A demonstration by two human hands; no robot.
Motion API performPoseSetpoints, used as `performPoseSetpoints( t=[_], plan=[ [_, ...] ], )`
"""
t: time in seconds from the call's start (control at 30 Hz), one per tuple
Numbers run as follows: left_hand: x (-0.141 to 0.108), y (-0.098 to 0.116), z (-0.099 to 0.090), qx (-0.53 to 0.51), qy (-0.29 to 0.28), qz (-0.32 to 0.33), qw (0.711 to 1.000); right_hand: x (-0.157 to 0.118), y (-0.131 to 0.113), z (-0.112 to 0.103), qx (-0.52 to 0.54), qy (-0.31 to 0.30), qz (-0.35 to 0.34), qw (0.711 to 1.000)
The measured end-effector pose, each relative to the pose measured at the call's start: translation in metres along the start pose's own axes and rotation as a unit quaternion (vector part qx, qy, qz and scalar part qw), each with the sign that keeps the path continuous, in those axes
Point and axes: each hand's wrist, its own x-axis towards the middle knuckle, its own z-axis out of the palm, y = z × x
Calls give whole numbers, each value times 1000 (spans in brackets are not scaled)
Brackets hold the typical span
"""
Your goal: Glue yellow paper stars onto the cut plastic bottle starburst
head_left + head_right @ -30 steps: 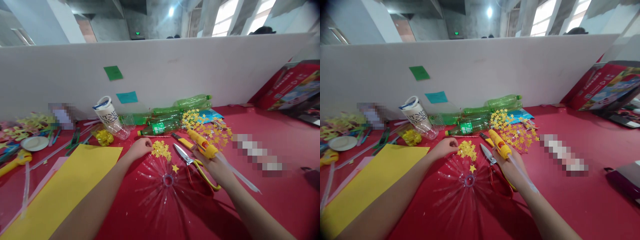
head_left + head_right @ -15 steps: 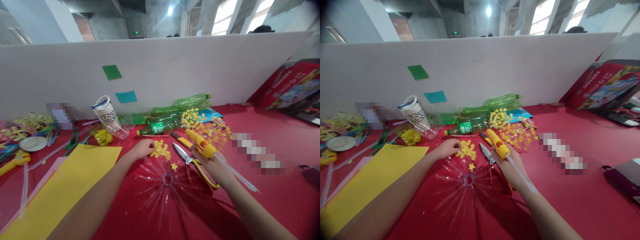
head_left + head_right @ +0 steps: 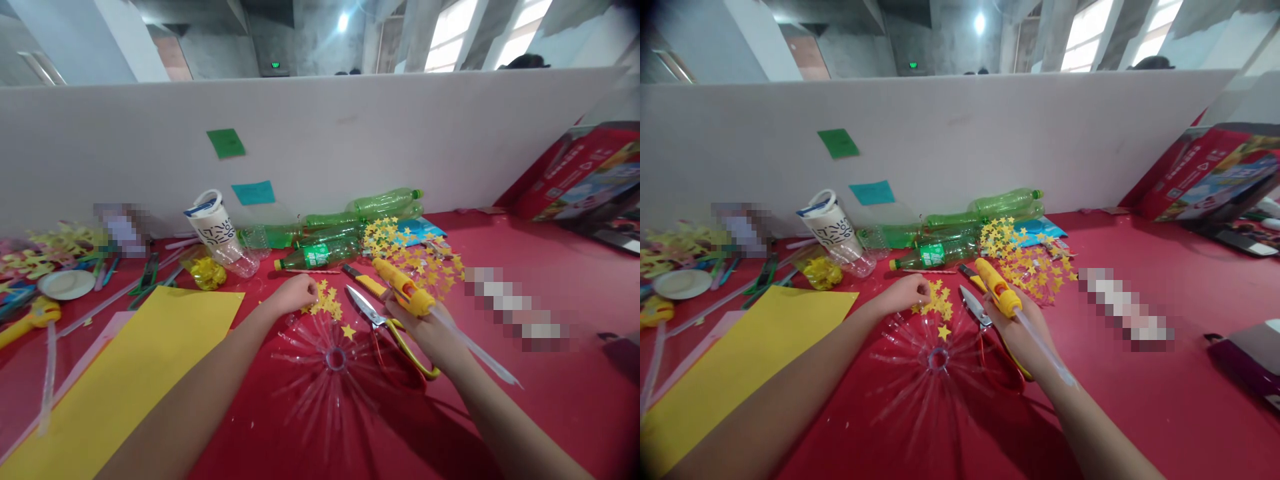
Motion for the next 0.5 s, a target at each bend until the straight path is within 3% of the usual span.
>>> performPoseSetpoints(
  t=[0.23,0.37,0.5],
  plan=[
    [-7,-7,-13,-69,40,-7,997,-2,-4,0,-12,8,-9,1000],
    [-13,-9,-17,-112,104,-7,988,-2,-7,0,-12,1,-7,1000],
    [-38,9,-25,-163,178,1,970,-4,-12,-2,7,16,-1,1000]
  ],
)
